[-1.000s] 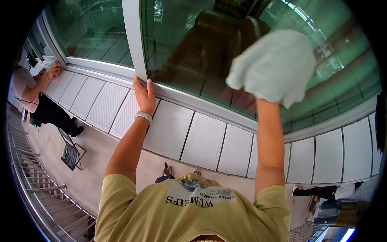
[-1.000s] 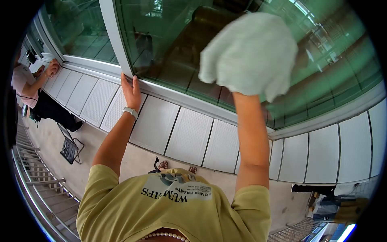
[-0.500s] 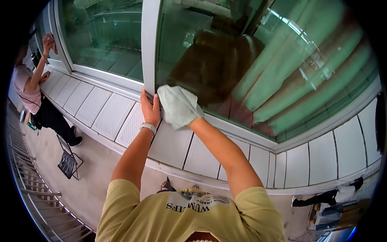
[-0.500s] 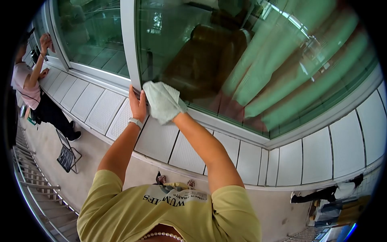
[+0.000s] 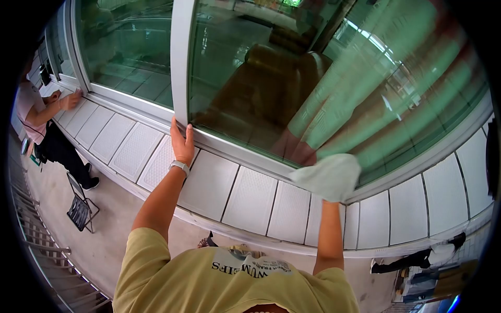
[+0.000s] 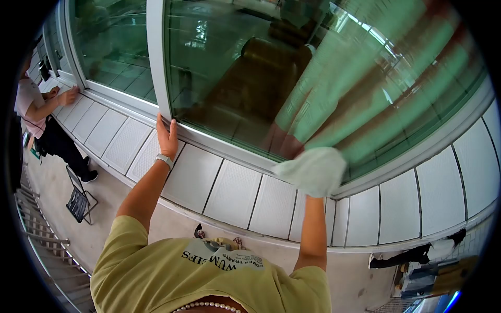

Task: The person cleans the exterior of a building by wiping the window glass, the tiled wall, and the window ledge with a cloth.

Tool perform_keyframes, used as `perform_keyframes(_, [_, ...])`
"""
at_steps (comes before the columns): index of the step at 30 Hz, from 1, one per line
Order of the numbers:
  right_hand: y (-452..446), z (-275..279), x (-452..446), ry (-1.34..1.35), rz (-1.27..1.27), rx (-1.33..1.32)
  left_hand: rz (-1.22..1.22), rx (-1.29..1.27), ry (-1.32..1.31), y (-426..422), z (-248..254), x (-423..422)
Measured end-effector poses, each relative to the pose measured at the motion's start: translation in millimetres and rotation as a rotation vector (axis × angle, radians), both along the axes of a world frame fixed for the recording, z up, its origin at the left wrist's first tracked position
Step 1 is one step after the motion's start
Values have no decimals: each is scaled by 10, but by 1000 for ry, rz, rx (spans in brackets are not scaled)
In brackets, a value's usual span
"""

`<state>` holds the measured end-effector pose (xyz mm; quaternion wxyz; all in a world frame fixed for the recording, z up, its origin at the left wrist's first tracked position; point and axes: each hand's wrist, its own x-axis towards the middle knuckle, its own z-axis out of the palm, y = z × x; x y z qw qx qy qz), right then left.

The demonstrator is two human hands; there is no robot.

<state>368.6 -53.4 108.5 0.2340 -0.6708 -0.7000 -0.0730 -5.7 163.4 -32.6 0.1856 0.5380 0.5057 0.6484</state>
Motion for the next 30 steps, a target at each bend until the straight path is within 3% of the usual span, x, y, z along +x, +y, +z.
perform_keyframes(2, [66,-418,809,-427,-324,382,-4,-2,9,18,-10,-6])
perform_keyframes(4, [112,-681,1544,-680,-614,735,10,8,25,25,-27,-2])
perform_keyframes(5, [108,-527,1433,-681,-613,734,10,7,24,21,-35,-1])
perform_keyframes(7, [169,-157,1255,-969,-847,720,33,-9,49,32,-36,-5])
perform_keyframes(8, [296,-273,1469,-969,-844,726,38,-6,46,34,-37,-5])
perform_keyframes(10, [640,-626,2096,-615,-764,525,33,-23,49,26,-46,-6])
perform_keyframes(17, [1472,222,-176,-352,-132,710,-35,-72,-34,-3,-3,-17])
perform_keyframes(23, [1963,13,-1603,-81,284,696,-30,-57,-34,-27,29,-8])
perform_keyframes(25, [2260,-307,-1723,-507,163,508,-38,-56,-37,-19,36,-19])
perform_keyframes(30, [1977,-129,-2395,-202,512,309,19,-27,19,12,-32,-19])
